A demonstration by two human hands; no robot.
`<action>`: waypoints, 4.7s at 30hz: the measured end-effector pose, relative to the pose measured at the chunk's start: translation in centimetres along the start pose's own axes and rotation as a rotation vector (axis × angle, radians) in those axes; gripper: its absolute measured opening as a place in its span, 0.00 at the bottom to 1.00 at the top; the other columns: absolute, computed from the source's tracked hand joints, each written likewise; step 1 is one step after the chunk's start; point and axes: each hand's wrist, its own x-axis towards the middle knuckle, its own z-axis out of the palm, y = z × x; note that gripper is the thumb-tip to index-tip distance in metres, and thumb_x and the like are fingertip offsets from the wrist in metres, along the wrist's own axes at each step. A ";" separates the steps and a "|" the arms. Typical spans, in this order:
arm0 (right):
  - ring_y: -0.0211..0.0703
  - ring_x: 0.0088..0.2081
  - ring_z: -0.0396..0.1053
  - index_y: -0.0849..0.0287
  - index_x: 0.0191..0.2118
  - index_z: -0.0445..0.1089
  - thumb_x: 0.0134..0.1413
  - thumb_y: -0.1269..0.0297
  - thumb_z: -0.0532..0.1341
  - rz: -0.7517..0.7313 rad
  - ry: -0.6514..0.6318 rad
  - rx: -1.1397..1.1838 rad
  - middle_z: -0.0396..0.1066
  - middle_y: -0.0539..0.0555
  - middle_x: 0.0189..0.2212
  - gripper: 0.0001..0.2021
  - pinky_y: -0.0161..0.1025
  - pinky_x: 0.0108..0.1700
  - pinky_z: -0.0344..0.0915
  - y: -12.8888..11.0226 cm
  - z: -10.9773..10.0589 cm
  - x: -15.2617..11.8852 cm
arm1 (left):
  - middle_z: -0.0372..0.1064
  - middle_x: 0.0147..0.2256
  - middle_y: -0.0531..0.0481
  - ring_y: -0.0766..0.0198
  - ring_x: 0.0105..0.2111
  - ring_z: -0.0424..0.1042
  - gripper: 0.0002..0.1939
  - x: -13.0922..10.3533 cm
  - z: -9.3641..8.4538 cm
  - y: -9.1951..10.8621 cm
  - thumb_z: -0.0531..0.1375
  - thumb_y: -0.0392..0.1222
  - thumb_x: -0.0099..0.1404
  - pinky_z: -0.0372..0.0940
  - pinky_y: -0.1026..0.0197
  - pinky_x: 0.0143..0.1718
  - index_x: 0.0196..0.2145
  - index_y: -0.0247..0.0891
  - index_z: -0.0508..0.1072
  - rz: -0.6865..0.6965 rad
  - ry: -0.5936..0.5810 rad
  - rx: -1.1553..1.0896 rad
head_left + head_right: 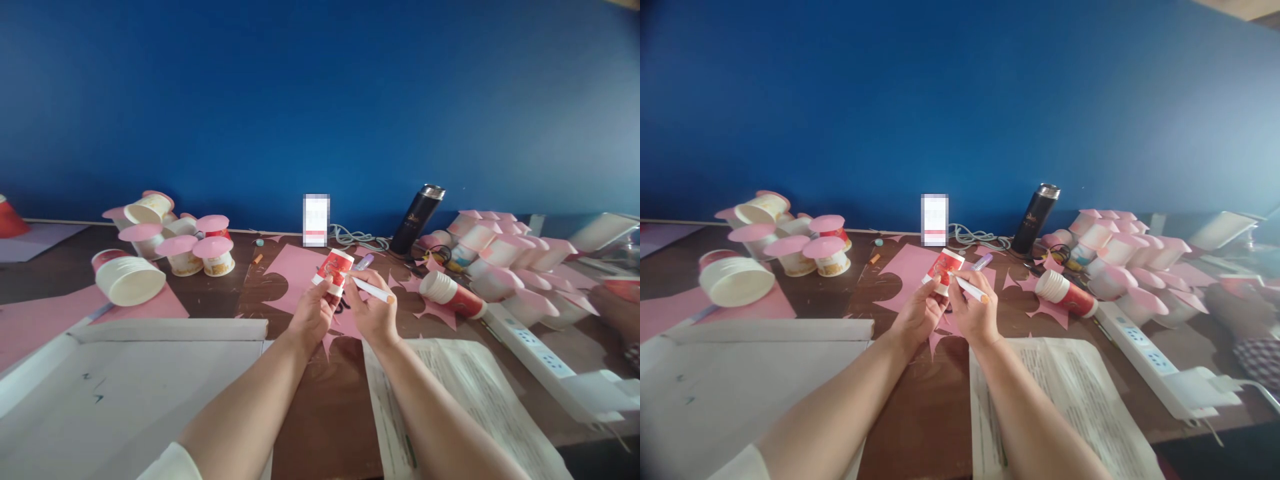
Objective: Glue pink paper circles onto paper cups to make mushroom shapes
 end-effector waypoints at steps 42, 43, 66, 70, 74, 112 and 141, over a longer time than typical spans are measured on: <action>0.43 0.34 0.71 0.56 0.36 0.70 0.56 0.65 0.59 0.020 -0.042 -0.040 0.73 0.52 0.31 0.04 0.42 0.40 0.67 0.1 0.4 -0.4 | 0.71 0.28 0.50 0.70 0.27 0.70 0.02 -0.1 -0.1 0.8 0.60 0.31 0.58 0.64 0.67 0.31 0.30 0.34 0.70 -0.069 0.099 -0.123; 0.44 0.35 0.71 0.56 0.36 0.70 0.56 0.65 0.58 0.019 -0.037 -0.045 0.73 0.52 0.31 0.04 0.42 0.40 0.66 0.1 0.3 -0.4 | 0.71 0.28 0.50 0.70 0.26 0.70 0.02 -0.1 -0.1 0.8 0.60 0.31 0.58 0.64 0.67 0.31 0.30 0.34 0.70 -0.066 0.096 -0.120; 0.45 0.39 0.75 0.56 0.53 0.65 0.54 0.51 0.60 0.696 0.116 0.524 0.75 0.56 0.40 0.23 0.42 0.39 0.71 2.4 1.5 0.0 | 0.72 0.27 0.49 0.69 0.24 0.70 0.06 -0.1 -0.3 0.7 0.63 0.35 0.56 0.64 0.67 0.26 0.33 0.33 0.71 -0.061 0.024 -0.062; 0.46 0.36 0.75 0.58 0.50 0.66 0.52 0.46 0.59 0.780 -0.066 0.760 0.76 0.56 0.38 0.25 0.41 0.33 0.72 2.7 2.1 -0.1 | 0.74 0.30 0.46 0.65 0.27 0.72 0.06 -0.5 0.0 0.8 0.62 0.36 0.58 0.66 0.63 0.29 0.34 0.32 0.73 -0.088 -0.015 -0.038; 0.45 0.32 0.74 0.60 0.47 0.68 0.50 0.44 0.60 0.792 -0.099 0.824 0.76 0.56 0.35 0.26 0.39 0.30 0.70 2.3 2.2 0.0 | 0.75 0.32 0.45 0.64 0.30 0.73 0.06 -0.8 0.3 0.5 0.63 0.36 0.58 0.67 0.62 0.35 0.34 0.33 0.74 -0.079 -0.014 -0.023; 0.42 0.36 0.71 0.56 0.39 0.72 0.57 0.69 0.58 -0.058 -0.064 0.029 0.74 0.52 0.33 0.07 0.40 0.42 0.67 -0.4 0.4 -0.1 | 0.70 0.30 0.52 0.70 0.30 0.65 0.11 -0.5 -0.2 0.2 0.68 0.35 0.48 0.58 0.65 0.35 0.31 0.36 0.74 -0.027 -0.001 0.094; 0.43 0.38 0.71 0.56 0.39 0.71 0.58 0.67 0.57 -0.068 -0.102 0.041 0.74 0.53 0.34 0.06 0.42 0.43 0.67 -0.5 0.4 -0.2 | 0.71 0.30 0.50 0.68 0.31 0.66 0.09 -0.4 -0.4 -0.1 0.67 0.36 0.48 0.58 0.64 0.34 0.30 0.36 0.74 0.004 -0.032 0.124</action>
